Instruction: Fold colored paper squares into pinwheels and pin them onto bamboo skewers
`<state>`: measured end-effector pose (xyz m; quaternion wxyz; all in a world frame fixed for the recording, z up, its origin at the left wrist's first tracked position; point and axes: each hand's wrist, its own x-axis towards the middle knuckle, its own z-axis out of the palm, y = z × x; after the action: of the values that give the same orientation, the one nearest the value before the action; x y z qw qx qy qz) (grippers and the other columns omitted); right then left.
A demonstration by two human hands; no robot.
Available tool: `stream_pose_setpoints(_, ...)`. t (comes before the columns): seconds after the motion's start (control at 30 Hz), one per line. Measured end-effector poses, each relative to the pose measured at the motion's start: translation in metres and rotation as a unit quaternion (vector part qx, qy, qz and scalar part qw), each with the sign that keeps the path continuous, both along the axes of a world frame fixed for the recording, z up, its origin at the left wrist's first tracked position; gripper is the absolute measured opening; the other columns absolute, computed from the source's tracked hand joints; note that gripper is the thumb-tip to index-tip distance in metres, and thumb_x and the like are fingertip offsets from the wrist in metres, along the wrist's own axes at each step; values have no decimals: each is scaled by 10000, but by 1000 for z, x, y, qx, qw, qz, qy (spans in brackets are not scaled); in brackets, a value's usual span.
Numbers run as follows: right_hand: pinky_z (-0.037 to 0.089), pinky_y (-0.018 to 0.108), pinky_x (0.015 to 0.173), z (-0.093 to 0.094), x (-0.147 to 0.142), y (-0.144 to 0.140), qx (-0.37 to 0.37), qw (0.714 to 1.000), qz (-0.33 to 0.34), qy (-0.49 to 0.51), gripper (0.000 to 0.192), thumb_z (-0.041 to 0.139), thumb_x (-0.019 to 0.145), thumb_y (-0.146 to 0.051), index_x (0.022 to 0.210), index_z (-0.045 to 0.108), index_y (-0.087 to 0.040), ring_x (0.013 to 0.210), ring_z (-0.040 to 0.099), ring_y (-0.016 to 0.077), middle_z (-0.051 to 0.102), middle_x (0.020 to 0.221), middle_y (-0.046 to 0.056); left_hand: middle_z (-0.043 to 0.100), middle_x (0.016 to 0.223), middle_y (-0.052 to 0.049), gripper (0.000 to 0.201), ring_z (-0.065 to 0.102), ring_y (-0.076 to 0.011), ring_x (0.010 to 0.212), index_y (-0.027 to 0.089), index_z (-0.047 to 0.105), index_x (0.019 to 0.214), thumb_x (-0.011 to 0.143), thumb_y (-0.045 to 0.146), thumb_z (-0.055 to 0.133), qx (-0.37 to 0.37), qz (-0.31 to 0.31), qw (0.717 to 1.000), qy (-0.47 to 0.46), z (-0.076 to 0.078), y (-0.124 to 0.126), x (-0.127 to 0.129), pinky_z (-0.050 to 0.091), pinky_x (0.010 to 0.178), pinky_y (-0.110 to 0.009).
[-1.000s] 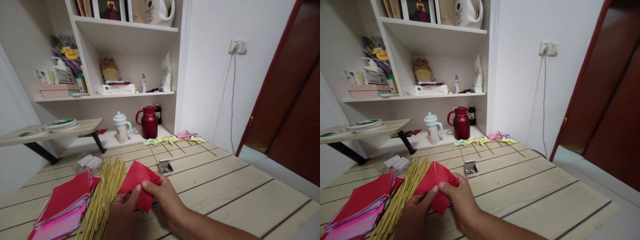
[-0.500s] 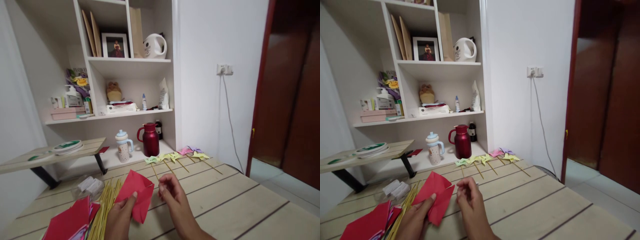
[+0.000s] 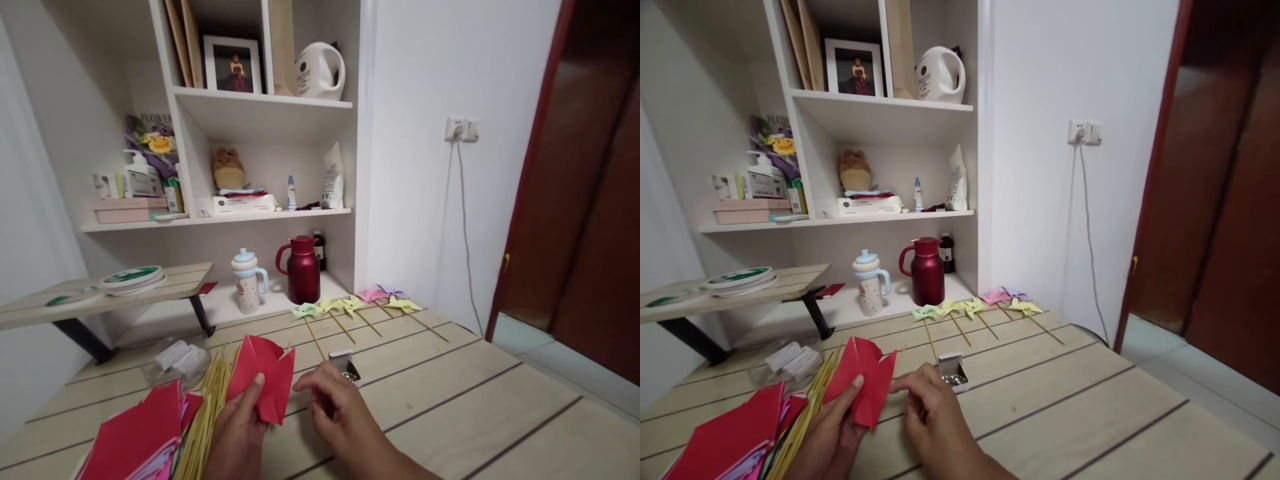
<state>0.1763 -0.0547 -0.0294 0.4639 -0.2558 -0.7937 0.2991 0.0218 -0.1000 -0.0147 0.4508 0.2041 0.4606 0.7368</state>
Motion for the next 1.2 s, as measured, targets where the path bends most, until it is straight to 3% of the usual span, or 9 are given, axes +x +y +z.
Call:
stream_pose_setpoints(0.1, 452, 274, 705, -2, -1, 1, -46, 999, 18, 16, 466, 516, 743, 59, 1005, 738, -255, 779, 574, 164, 569, 887, 24, 717, 689, -38, 272, 613, -165, 664, 164, 742, 675, 604, 404, 848, 19, -81, 996, -14, 1, -4, 2, 539, 690, -285)
stream_pose_setpoints(0.17, 462, 282, 718, -3, -1, 1, -72, 996, 26, 37, 426, 568, 753, 37, 996, 753, -261, 803, 584, 169, 580, 923, 32, 698, 646, -27, 286, 582, -147, 623, 164, 746, 664, 618, 431, 836, 26, -104, 994, -18, 2, -7, 5, 520, 656, -260)
stream_pose_setpoints(0.4, 453, 284, 712, -2, 3, 3, -73, 992, 17, 103, 214, 702, 790, -87, 879, 775, -267, 833, 588, 183, 624, 859, 21, 663, 573, 3, 282, 536, -114, 573, 188, 706, 567, 651, 440, 801, 10, -126, 992, 26, 6, -10, 17, 469, 625, -204)
stream_pose_setpoints(0.57, 458, 271, 691, -4, 3, 3, -74, 992, 22, 103, 240, 722, 772, -70, 881, 785, -275, 801, 584, 167, 616, 871, 16, 665, 599, -4, 296, 520, -126, 573, 197, 696, 581, 663, 466, 788, 10, -129, 991, 44, 1, -9, 15, 448, 589, -233)
stream_pose_setpoints(0.7, 474, 272, 730, -1, 2, 0, -73, 992, 27, 100, 317, 684, 775, -23, 898, 798, -292, 859, 592, 171, 604, 896, 22, 593, 507, 14, 325, 482, -120, 523, 201, 658, 494, 620, 463, 805, 12, -129, 990, 61, 14, -18, 18, 432, 566, -243)
stream_pose_setpoints(0.8, 474, 284, 776, 2, 2, -2, -75, 991, 24, 107, 243, 722, 769, -57, 822, 803, -280, 885, 587, 178, 600, 860, 19, 615, 513, -6, 287, 483, -128, 516, 194, 689, 507, 561, 440, 828, -4, -117, 990, 80, 24, -21, 22, 441, 570, -255)
stream_pose_setpoints(0.97, 463, 283, 735, 2, 2, -2, -125, 984, 14, 128, 126, 787, 725, -119, 724, 774, -245, 845, 573, 179, 587, 812, 9, 565, 439, 1, 318, 504, -158, 469, 219, 700, 536, 568, 522, 790, -24, -130, 989, 62, 14, -12, 28, 441, 519, -280)
stream_pose_setpoints(1.07, 451, 277, 676, 0, 0, -1, -175, 973, 12, 152, 91, 776, 718, -140, 697, 748, -224, 778, 552, 163, 570, 825, 6, 611, 489, -5, 309, 521, -141, 488, 206, 673, 508, 587, 475, 804, -29, -130, 990, 53, 7, -10, 29, 440, 520, -250)
stream_pose_setpoints(1.2, 431, 268, 611, -2, -3, 1, -224, 959, -2, 174, 79, 764, 699, -153, 661, 715, -203, 731, 536, 156, 553, 816, 6, 675, 567, -32, 221, 554, -139, 529, 181, 724, 570, 614, 381, 808, -44, -130, 989, 61, 12, -15, 28, 456, 554, -229)
